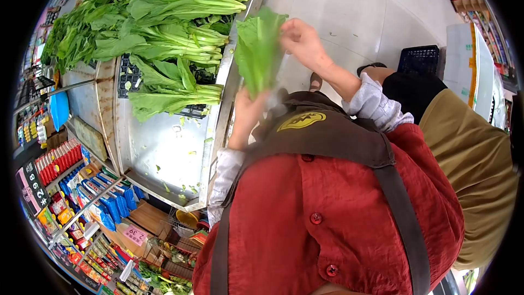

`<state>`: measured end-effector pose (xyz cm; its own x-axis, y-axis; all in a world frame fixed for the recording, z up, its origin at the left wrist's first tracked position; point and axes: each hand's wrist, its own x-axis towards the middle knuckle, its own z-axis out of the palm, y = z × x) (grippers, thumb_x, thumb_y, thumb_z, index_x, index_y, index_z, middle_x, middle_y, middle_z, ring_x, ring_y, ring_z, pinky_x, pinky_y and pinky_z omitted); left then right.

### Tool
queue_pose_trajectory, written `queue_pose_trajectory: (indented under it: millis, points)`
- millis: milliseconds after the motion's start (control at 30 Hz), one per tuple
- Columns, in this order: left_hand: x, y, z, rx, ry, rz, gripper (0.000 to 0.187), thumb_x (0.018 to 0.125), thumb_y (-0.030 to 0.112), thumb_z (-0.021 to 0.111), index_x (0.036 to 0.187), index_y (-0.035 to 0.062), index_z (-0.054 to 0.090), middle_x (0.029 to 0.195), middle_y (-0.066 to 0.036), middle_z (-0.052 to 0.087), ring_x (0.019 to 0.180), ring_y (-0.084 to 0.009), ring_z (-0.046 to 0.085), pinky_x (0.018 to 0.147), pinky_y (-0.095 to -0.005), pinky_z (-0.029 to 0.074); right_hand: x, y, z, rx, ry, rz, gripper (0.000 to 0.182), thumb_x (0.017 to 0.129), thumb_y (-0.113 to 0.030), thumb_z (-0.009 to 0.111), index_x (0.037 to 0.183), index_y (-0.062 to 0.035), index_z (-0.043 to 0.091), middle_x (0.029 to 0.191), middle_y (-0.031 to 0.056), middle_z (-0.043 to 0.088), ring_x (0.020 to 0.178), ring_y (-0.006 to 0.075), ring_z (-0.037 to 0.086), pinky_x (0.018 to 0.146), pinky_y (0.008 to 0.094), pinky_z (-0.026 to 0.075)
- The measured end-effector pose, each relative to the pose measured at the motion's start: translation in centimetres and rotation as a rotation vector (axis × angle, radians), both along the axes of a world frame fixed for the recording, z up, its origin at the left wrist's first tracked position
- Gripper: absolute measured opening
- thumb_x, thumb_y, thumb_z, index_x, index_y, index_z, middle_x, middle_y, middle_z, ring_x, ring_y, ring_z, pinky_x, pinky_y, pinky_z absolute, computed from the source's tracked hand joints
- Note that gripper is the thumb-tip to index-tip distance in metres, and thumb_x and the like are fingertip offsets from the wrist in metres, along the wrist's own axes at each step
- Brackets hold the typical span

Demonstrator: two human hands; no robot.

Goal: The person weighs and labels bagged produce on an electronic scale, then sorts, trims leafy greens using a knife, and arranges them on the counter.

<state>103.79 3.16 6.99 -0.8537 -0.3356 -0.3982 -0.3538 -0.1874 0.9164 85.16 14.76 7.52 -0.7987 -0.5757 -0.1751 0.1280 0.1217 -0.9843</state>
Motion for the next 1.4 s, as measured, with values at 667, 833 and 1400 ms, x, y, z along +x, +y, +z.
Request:
queue_pose_trajectory:
  millis: [667,833,1400]
  points:
    - [2.3,-2.0,-0.3,0.539,0.247,0.190,0.040,0.086,0.032,0.054,0.112,0.0028,0.052,0.071,-0.005,0.047,0.041,-0.0129,0.039,0.038,-0.0235,0.029,0.6,-1.0,0.6,-0.079,-0.095,0.168,0.021,0.089,-0.026,0.065,0.084,-0.0051,0.065,0.071,-0.0029,0.058,0.066,0.0056,0.054,0.058,0.0214,0.044]
    - [2.5,-2.4,-0.3,0.604,0.274,0.148,0.040,0.085,0.030,0.055,0.113,0.0019,0.053,0.069,-0.006,0.047,0.040,-0.0121,0.038,0.037,-0.0228,0.029,0.6,-2.2,3.1,-0.148,0.224,0.141,0.024,0.084,-0.026,0.069,0.090,-0.0028,0.064,0.081,0.0017,0.062,0.064,0.0064,0.053,0.058,0.0238,0.045]
    - [1.9,-1.6,1.0,0.066,0.098,0.196,0.019,0.087,0.005,0.055,0.105,-0.0006,0.057,0.079,-0.007,0.058,0.051,-0.0110,0.048,0.044,-0.0229,0.036,-1.4,-6.6,6.4,0.222,0.698,0.375,0.022,0.076,-0.016,0.067,0.092,-0.0017,0.063,0.077,0.0130,0.066,0.073,0.0274,0.065,0.067,0.0368,0.051]
